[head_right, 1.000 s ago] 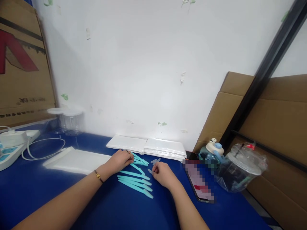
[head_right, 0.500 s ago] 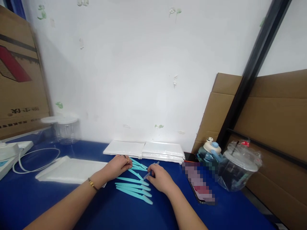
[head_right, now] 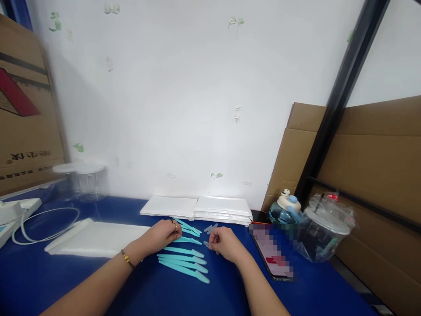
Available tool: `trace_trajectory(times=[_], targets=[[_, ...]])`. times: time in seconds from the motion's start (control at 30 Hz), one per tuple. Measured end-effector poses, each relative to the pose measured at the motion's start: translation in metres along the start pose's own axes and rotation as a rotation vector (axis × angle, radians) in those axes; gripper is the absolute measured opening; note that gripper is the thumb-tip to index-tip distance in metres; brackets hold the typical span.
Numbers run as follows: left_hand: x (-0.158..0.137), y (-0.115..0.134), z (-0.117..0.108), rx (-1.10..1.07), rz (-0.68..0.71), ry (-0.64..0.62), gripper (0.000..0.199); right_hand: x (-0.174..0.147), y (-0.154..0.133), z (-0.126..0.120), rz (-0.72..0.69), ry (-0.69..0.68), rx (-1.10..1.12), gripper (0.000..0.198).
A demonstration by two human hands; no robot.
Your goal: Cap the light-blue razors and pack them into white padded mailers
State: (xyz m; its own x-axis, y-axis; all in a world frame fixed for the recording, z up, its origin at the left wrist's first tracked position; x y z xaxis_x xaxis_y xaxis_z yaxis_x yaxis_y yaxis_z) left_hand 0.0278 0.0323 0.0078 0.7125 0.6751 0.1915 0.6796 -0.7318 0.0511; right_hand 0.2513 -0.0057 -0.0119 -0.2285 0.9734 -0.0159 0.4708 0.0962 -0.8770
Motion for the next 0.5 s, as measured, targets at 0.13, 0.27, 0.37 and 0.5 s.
trace_trajectory(times=[0.13,0.27,0.37,0.5], targets=[[0.001,0.001,0.000,0.001,-0.008,0.004,0.018,0.004,0.003,0.000,-0.046,0.044,-0.039,0.003],[0.002,0.004,-0.001,0.012,-0.003,0.010,0.016,0.004,-0.002,0.003,-0.090,0.062,-0.083,0.002],[0.002,0.010,-0.003,0.013,0.003,0.016,0.016,0.002,-0.008,0.007,-0.099,0.047,-0.094,0.002],[0.000,0.027,-0.009,0.015,0.046,0.047,0.016,-0.003,-0.017,0.013,-0.115,-0.020,-0.095,0.003]])
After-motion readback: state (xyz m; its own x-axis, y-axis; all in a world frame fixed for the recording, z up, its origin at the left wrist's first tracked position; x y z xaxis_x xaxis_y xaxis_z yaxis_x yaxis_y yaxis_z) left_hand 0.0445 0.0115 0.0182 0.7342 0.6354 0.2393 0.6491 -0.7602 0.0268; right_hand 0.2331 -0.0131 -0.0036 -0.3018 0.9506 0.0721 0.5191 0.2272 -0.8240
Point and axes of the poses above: each hand's wrist, its own x-axis towards the middle knuckle, its own z-axis out of the palm, y = z × x, the point moved 4 cm from there along x, towards the middle knuckle, and after that the axes turned 11 degrees about x, right-handed, at the moved point
